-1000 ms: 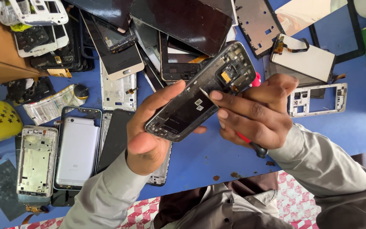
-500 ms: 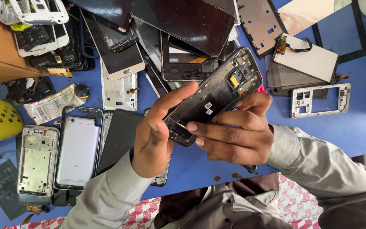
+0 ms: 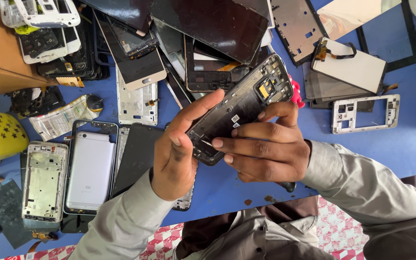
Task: The person disassembles a smartphone by using a screwdriver to remove screws and pry open the casing. They then use a toothbrush to clean the internal components and continue to manipulate the phone's parts with the screwdriver.
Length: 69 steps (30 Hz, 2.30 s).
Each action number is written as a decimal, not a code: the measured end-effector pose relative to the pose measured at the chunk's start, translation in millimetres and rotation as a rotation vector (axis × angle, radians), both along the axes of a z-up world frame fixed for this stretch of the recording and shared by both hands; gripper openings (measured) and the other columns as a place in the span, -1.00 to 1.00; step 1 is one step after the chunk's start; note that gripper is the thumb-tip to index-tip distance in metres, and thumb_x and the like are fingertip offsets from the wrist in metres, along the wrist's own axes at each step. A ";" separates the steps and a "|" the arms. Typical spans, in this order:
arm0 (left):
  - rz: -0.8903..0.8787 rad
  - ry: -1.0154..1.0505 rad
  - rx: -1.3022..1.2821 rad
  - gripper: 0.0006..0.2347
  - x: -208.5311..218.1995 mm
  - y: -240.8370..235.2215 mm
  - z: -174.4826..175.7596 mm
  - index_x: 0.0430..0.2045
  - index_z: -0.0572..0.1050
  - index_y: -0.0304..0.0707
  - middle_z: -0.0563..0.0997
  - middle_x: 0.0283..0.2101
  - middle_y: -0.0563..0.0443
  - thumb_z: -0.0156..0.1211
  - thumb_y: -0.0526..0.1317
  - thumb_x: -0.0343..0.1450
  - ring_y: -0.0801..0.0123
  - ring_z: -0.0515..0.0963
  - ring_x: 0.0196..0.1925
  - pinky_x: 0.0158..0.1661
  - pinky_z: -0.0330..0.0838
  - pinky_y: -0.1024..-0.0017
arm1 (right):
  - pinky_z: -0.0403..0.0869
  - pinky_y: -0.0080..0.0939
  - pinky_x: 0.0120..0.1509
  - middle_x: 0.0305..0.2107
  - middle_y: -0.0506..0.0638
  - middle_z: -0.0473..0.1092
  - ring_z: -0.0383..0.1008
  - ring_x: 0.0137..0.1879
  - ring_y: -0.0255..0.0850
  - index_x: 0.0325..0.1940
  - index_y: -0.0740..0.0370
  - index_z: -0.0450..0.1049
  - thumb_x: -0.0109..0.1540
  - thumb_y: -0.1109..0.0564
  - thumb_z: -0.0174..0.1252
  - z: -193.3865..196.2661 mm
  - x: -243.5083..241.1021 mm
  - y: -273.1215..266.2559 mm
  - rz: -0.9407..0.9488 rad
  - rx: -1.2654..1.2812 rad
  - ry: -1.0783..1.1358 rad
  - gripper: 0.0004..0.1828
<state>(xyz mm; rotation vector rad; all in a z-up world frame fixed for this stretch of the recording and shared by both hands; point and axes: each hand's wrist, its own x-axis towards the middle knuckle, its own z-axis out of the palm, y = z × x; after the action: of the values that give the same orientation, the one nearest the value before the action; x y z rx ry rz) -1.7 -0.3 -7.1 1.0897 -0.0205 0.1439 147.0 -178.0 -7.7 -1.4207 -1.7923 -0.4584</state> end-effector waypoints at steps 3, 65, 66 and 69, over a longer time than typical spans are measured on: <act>0.027 -0.024 0.069 -0.27 1.6 -1.2 -0.7 0.44 0.18 -0.51 0.37 0.36 -0.23 -0.24 0.28 0.62 0.27 0.43 0.37 0.41 0.31 0.34 | 0.27 -0.08 0.15 -0.08 -0.05 0.59 0.53 -0.07 -0.25 -0.10 0.06 0.54 0.24 0.18 0.35 -1.9 -0.5 1.1 -0.013 0.025 0.015 -0.82; -0.005 0.065 0.051 -0.26 11.1 2.1 -4.0 0.24 0.28 -0.61 0.53 0.12 -0.30 -0.11 0.29 0.54 0.13 0.69 -0.03 -0.17 0.73 0.25 | 0.38 0.08 -0.01 -0.03 0.30 0.50 0.51 -0.16 0.00 -0.03 0.28 0.35 0.32 0.37 0.16 24.6 14.8 -12.2 -0.333 0.060 0.039 -0.82; 0.002 0.055 0.067 -0.27 10.8 1.9 -4.3 0.23 0.29 -0.61 0.54 0.11 -0.30 -0.10 0.29 0.54 0.13 0.70 -0.06 -0.18 0.73 0.25 | 0.41 0.04 -0.04 -0.03 0.31 0.49 0.49 -0.19 0.00 -0.04 0.32 0.33 0.32 0.41 0.14 23.8 14.3 -11.3 -0.360 0.105 0.066 -0.81; 0.029 0.066 0.090 -0.28 10.7 3.6 -6.0 0.19 0.31 -0.60 0.57 0.05 -0.29 -0.08 0.29 0.53 0.14 0.72 -0.10 -0.22 0.73 0.27 | 0.57 -0.11 0.01 0.09 0.25 0.49 0.58 -0.04 -0.04 0.06 0.33 0.31 0.40 0.46 0.08 21.0 11.4 -12.4 -0.352 0.040 0.259 -0.80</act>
<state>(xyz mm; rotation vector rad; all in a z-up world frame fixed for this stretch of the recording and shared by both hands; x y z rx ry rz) 9.0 3.2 -13.1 1.1843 0.0485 0.1336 158.3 -190.5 13.3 -1.6907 -1.3268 -0.4614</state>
